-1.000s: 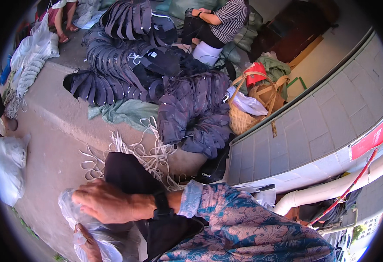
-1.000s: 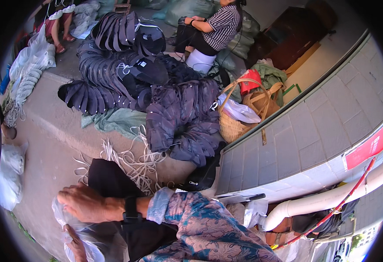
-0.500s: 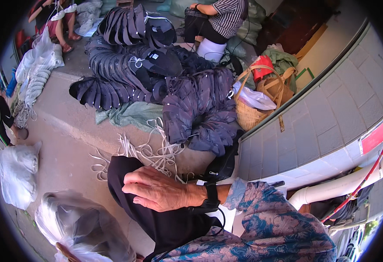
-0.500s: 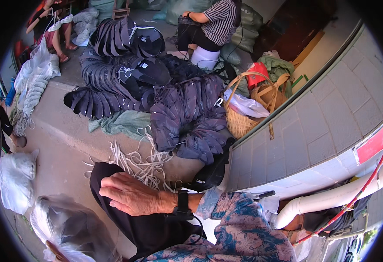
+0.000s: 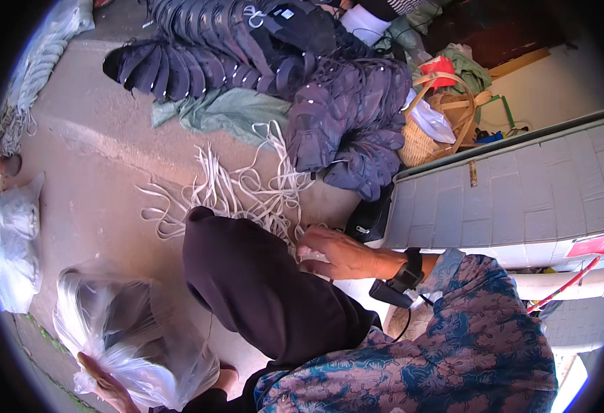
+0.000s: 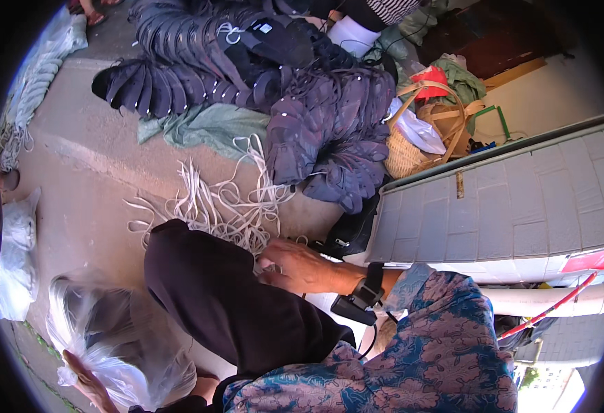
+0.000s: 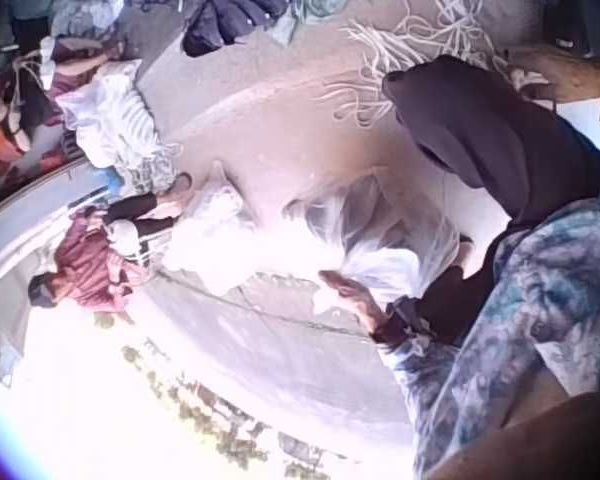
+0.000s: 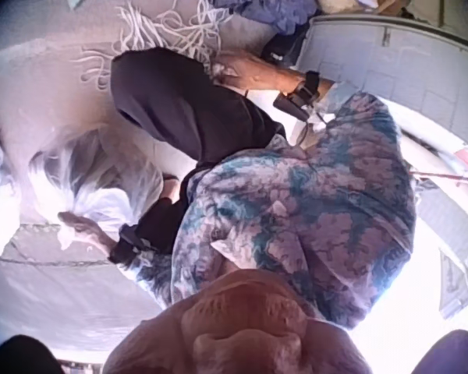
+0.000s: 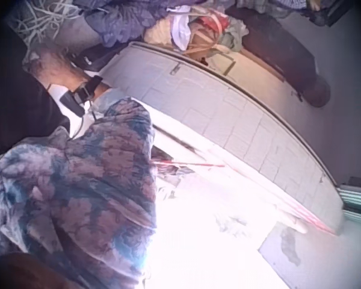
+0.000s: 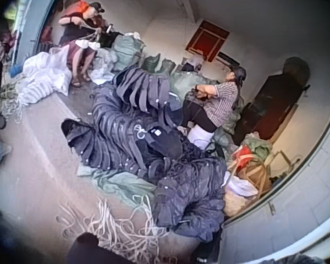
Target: Bundling white shoe components into a plastic bag and securing it with a black strap.
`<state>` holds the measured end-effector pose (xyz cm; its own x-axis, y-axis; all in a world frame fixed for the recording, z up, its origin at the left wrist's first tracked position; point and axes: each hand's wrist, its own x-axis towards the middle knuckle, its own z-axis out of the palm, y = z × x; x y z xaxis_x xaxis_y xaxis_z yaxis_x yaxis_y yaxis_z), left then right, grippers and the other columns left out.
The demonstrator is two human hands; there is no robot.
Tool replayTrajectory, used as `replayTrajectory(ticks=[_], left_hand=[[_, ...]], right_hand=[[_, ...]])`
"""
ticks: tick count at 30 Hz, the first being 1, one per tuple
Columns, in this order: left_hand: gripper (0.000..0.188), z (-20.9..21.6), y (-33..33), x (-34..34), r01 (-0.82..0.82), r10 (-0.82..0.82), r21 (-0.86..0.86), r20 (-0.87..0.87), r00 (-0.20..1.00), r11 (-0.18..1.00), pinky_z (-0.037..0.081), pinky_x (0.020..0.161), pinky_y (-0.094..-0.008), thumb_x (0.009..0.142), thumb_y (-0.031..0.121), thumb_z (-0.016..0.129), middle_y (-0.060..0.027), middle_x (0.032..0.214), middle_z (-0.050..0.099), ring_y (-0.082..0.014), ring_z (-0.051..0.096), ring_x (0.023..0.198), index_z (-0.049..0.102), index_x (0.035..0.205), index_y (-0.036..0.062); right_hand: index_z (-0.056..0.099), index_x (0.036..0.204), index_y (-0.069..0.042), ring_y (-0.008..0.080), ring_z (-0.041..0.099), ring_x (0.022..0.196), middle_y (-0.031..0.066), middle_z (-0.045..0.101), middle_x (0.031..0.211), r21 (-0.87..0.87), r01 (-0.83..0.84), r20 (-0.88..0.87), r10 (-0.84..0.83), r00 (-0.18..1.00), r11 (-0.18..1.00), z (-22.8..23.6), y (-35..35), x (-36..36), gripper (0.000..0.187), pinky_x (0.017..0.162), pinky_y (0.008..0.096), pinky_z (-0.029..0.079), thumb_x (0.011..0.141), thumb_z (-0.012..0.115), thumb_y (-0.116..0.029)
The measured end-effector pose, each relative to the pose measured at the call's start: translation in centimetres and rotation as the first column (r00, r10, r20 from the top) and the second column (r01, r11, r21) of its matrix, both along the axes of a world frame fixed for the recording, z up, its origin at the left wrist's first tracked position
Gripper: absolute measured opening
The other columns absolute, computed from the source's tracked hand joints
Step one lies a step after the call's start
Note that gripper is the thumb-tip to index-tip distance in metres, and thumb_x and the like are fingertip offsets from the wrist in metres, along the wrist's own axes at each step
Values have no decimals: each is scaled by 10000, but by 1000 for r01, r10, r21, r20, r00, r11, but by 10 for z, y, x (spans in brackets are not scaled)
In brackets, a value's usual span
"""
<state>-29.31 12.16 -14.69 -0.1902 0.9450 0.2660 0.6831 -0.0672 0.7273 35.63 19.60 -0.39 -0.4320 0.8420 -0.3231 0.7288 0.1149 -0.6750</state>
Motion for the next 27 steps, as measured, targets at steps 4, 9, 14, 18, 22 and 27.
replayTrajectory(ticks=[4, 9, 14, 18, 22, 27], left_hand=[[631, 0, 9, 8, 18, -79, -187, -325, 942, 982, 233, 1111, -400, 991, 437, 223, -209, 1457, 265, -311, 268, 1353, 228, 1415, -30], [597, 15, 0, 16, 46, -84, -171, -220, 972, 984, 219, 1119, -389, 999, 393, 247, -199, 1463, 254, -287, 251, 1360, 213, 1418, -32], [519, 75, 31, 119, -257, 214, -340, -159, 964, 904, 227, 1117, -355, 1008, 295, 279, -175, 1467, 263, -239, 272, 1354, 238, 1411, -29], [519, 86, 50, 122, -131, 126, -334, -35, 991, 934, 199, 1127, -368, 1005, 282, 301, -163, 1481, 233, -235, 237, 1368, 228, 1413, -30], [516, 82, 86, 171, -47, 69, -242, 83, 994, 969, 202, 1116, -372, 1002, 280, 322, -161, 1464, 244, -235, 244, 1350, 242, 1400, -38], [501, 75, 117, 240, -24, 51, -128, 218, 975, 991, 287, 1034, -360, 991, 299, 371, -181, 1344, 373, -242, 363, 1223, 336, 1325, -72]], right_hand=[[579, 948, -36, 292, 592, 861, 140, 601, 890, -495, -39, 218, 167, 961, 868, -31, -17, 38, 277, 740, 395, 452, 839, 638, -283], [603, 943, -44, 308, 604, 840, 150, 632, 874, -707, -48, 203, 268, 942, 706, -45, -35, 68, 379, 712, 412, 458, 831, 609, -406], [607, 990, -29, 286, 595, 873, 157, 629, 930, -762, -22, 135, 192, 972, 647, -45, -59, 109, 416, 734, 395, 454, 853, 561, -419], [604, 966, -34, 269, 593, 841, 144, 626, 896, -690, 54, 169, 88, 982, 722, -40, -96, 143, 386, 722, 386, 455, 855, 563, -401], [604, 974, -43, 232, 601, 839, 124, 628, 890, -603, 159, 24, -181, 983, 782, -61, -123, 139, 349, 736, 361, 464, 874, 552, -373], [554, 1094, -38, 165, 603, 859, 81, 615, 944, -765, 227, -139, -498, 856, 603, -40, -127, 135, 386, 770, 297, 487, 901, 536, -372]])
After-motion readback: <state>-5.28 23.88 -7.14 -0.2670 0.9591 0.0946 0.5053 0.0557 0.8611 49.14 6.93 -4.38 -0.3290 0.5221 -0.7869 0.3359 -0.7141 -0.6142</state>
